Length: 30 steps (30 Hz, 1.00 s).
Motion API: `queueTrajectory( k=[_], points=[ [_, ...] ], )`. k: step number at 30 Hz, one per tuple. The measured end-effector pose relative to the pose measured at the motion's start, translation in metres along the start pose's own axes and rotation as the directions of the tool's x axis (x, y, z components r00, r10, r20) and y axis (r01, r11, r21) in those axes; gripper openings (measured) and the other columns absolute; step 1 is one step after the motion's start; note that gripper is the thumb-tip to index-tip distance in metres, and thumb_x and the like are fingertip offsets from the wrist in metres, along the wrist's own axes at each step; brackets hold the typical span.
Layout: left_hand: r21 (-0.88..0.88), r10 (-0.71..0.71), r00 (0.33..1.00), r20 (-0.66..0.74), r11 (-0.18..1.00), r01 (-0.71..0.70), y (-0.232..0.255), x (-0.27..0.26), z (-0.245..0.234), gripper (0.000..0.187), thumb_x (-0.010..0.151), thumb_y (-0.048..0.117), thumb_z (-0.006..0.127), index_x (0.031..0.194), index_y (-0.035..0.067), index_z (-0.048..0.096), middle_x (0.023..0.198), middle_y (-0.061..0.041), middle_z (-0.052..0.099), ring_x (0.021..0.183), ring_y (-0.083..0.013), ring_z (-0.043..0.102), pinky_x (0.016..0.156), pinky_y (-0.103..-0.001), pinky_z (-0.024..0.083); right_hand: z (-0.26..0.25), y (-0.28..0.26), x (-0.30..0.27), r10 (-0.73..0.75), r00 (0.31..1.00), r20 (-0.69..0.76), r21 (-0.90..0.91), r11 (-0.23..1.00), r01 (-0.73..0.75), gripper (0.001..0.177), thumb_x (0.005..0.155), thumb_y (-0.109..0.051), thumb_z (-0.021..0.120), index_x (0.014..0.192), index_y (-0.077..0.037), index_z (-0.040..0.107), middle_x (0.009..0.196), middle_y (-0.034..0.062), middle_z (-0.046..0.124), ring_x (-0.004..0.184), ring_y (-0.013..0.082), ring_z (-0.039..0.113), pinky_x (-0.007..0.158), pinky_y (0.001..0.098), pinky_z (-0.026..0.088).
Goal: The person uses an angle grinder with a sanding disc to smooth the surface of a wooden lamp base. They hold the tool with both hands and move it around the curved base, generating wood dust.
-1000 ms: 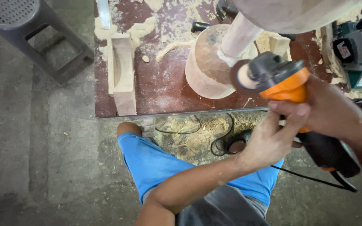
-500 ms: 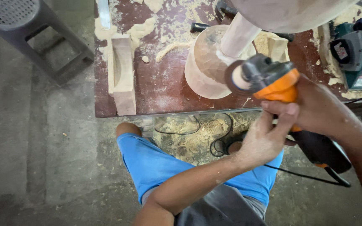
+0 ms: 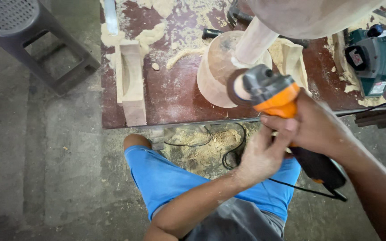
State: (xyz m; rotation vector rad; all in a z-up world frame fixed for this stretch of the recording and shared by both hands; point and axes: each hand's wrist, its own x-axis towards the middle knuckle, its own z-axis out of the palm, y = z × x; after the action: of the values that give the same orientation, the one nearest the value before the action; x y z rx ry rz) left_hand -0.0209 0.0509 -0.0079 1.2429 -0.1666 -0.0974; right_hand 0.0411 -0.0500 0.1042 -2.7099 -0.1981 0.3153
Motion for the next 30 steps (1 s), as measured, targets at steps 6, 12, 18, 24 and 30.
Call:
queueTrajectory(
  k=[6, 12, 18, 24, 30],
  points=[
    [-0.048, -0.078, 0.992, -0.099, 0.996, 0.074, 0.030, 0.008, -0.020, 0.058, 0.104, 0.049, 0.054, 0.121, -0.007, 0.060, 0.088, -0.018, 0.069, 0.084, -0.0253, 0.071, 0.073, -0.038, 0.055, 0.006, -0.023, 0.015, 0.032, 0.999, -0.010, -0.032, 0.999, -0.032, 0.078, 0.075, -0.049, 0.079, 0.133, -0.005, 0.053, 0.108, 0.0203, 0.074, 0.100, 0.0371, 0.074, 0.087, 0.0452, 0.057],
    [-0.066, -0.078, 0.996, -0.047, 0.995, 0.075, 0.028, 0.010, -0.002, 0.063, 0.107, 0.051, 0.053, 0.120, -0.010, 0.063, 0.086, -0.017, 0.068, 0.082, -0.0202, 0.067, 0.070, -0.036, 0.055, -0.004, -0.011, 0.011, -0.021, 0.999, -0.026, -0.040, 0.999, 0.020, 0.069, 0.074, -0.047, 0.080, 0.127, -0.006, 0.062, 0.109, 0.0184, 0.073, 0.099, 0.0361, 0.074, 0.085, 0.0454, 0.055],
    [-0.108, -0.232, 0.968, 0.099, 0.964, 0.242, -0.003, 0.020, 0.025, 0.062, 0.107, 0.044, 0.058, 0.127, -0.014, 0.053, 0.092, -0.021, 0.070, 0.081, -0.0262, 0.075, 0.061, -0.036, 0.063, -0.015, 0.019, -0.001, 0.132, 0.991, -0.038, -0.011, 0.991, -0.132, 0.060, 0.077, -0.045, 0.078, 0.122, -0.006, 0.066, 0.101, 0.0160, 0.077, 0.092, 0.0301, 0.076, 0.080, 0.0431, 0.058],
    [0.365, 0.525, 0.812, 0.255, 0.725, -0.584, -0.044, 0.035, 0.036, 0.048, 0.105, 0.009, 0.056, 0.152, 0.019, 0.051, 0.099, -0.023, 0.061, 0.071, -0.0302, 0.069, 0.056, -0.037, 0.055, -0.014, 0.042, -0.010, 0.313, 0.946, -0.082, 0.203, 0.935, -0.291, 0.052, 0.083, -0.042, 0.074, 0.119, -0.005, 0.070, 0.100, 0.0173, 0.078, 0.089, 0.0319, 0.075, 0.077, 0.0437, 0.057],
    [0.350, 0.111, 0.990, 0.092, 0.927, -0.136, -0.036, 0.004, 0.019, 0.029, 0.111, 0.025, 0.061, 0.125, -0.001, 0.058, 0.073, -0.020, 0.059, 0.061, -0.0238, 0.062, 0.050, -0.036, 0.045, 0.009, 0.032, -0.026, 0.069, 0.977, -0.203, 0.096, 0.994, -0.050, 0.061, 0.080, -0.042, 0.078, 0.123, -0.002, 0.063, 0.104, 0.0191, 0.075, 0.094, 0.0315, 0.076, 0.078, 0.0444, 0.057]
  ],
)
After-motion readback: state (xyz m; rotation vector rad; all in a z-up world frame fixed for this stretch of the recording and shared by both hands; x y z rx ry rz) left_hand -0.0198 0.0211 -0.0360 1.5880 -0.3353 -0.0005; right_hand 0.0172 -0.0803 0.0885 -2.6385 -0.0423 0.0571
